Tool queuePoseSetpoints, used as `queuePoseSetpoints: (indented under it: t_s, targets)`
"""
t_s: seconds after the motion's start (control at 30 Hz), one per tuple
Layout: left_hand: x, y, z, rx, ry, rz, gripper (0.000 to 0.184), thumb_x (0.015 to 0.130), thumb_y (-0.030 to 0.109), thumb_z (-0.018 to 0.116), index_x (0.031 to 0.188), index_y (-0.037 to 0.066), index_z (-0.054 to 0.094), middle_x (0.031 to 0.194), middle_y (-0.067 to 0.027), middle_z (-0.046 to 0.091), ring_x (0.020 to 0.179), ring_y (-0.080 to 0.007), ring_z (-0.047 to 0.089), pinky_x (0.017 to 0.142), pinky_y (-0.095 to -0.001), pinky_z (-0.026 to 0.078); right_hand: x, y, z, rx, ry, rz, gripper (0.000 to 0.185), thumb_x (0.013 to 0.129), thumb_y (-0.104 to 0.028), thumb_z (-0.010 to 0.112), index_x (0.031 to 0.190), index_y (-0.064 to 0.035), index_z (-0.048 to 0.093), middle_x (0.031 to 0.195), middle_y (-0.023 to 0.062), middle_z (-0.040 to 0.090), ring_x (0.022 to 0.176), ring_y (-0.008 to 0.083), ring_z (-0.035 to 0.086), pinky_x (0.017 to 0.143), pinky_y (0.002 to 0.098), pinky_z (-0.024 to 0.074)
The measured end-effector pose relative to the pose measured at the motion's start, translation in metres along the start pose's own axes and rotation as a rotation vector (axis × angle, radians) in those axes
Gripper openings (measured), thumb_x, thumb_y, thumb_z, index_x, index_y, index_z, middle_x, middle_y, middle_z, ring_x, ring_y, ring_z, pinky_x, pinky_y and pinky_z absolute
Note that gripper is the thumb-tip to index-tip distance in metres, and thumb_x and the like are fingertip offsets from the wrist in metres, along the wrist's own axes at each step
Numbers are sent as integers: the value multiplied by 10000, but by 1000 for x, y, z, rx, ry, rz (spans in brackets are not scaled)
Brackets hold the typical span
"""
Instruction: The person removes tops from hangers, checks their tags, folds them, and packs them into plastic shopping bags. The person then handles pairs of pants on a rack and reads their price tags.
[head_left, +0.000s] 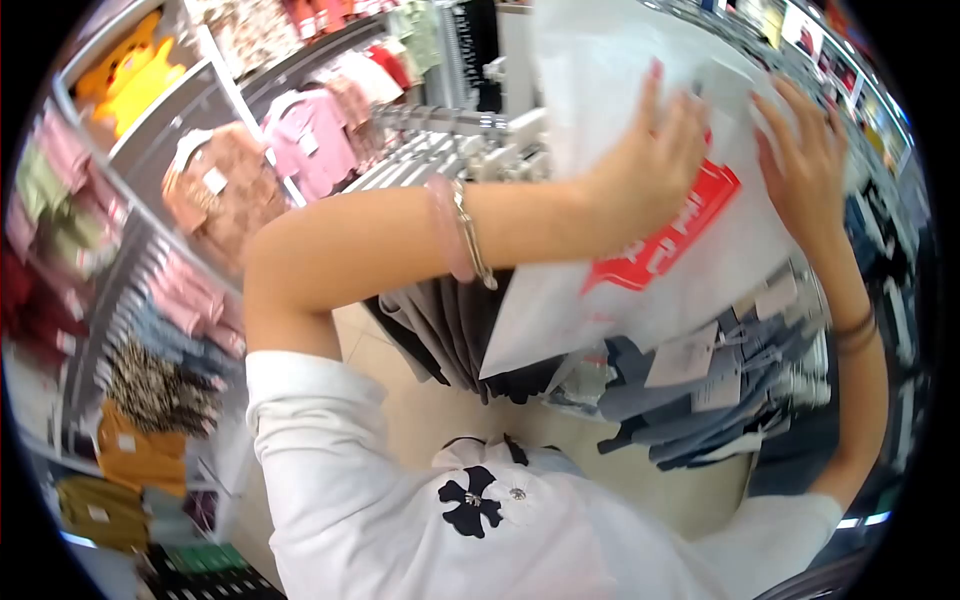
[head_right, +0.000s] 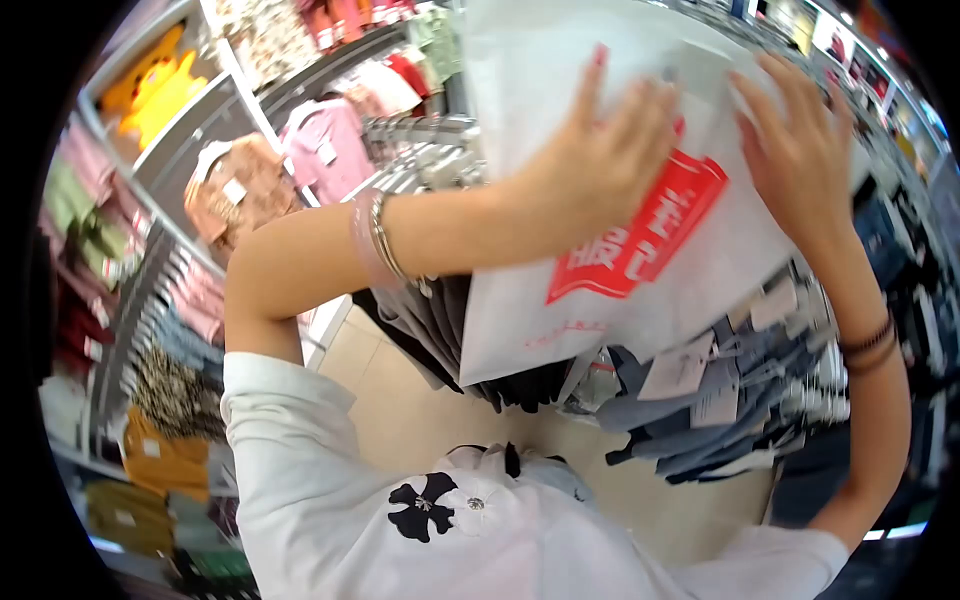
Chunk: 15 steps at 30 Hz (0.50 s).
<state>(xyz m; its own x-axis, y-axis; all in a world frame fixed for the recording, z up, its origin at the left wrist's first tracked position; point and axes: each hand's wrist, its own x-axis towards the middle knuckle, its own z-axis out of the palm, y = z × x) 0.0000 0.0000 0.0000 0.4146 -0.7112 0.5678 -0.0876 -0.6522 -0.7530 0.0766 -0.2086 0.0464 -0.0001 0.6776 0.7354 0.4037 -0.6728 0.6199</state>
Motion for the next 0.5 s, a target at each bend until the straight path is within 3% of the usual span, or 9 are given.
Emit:
queuePoseSetpoints:
  t_s: [0.07,0.1,0.2,0.27,0.3,0.33,0.37,0.43,0.5]
  targets:
    - [-14,7,-29,-73,19,33,417,685,203,532,1011,-48,595,1073,-204,536,1059,-364,476,951,-634,292,3,-6,-21,3,71,-34,369,785,-72,587,1148,-108,530,1218,76,495,1144,226,458,987,412,276]
    - [-25,12,-43,-155,49,78,423,713,229,515,1005,-69,587,1075,-223,537,1056,-384,477,939,-648,280,3,-10,-32,-1,106,-66,360,804,-63,575,1159,-94,525,1229,94,491,1156,254,453,986,402,294]
    - [-77,17,-84,-472,237,233,331,727,242,503,931,2,603,1050,-184,547,1059,-338,492,935,-598,346,-16,-27,-70,100,79,-166,259,831,-85,537,1087,-56,565,1161,161,513,1098,321,484,939,472,347]
    - [-123,12,-99,-701,333,310,242,770,204,492,869,6,591,1014,-168,564,1034,-313,522,927,-572,385,-45,-53,-92,86,113,-270,222,820,-85,529,1032,-17,530,1049,186,525,1006,367,515,853,548,428]
    - [-146,8,-99,-880,351,282,170,762,146,532,843,8,590,963,-168,578,962,-290,563,914,-553,410,-56,-69,-95,259,262,-316,179,816,-91,547,973,-35,486,954,162,519,930,347,538,823,552,449]
    - [-177,13,-92,-891,374,122,113,750,98,580,840,31,591,946,-147,593,894,-255,589,879,-525,435,-72,-91,-109,251,218,-299,184,812,-110,563,946,-49,453,911,162,510,868,324,550,772,539,471]
    - [-202,17,-88,-947,310,-190,81,762,97,600,832,57,594,937,-111,606,876,-233,593,868,-484,435,-77,-115,-110,364,285,-293,195,812,-135,573,955,-56,467,886,145,505,846,302,542,693,483,487]
    - [-243,30,-75,-901,54,-842,101,745,108,654,819,55,610,887,-87,623,798,-227,588,840,-406,429,-84,-180,-106,542,445,-116,203,786,3,519,982,-8,465,902,190,531,801,318,550,686,441,469]
    - [-303,66,-65,-928,-44,-1233,143,725,107,676,846,59,616,869,-67,625,785,-229,585,819,-394,432,-66,-253,-86,789,727,99,178,793,-25,512,969,-30,489,865,186,535,724,276,524,601,370,437]
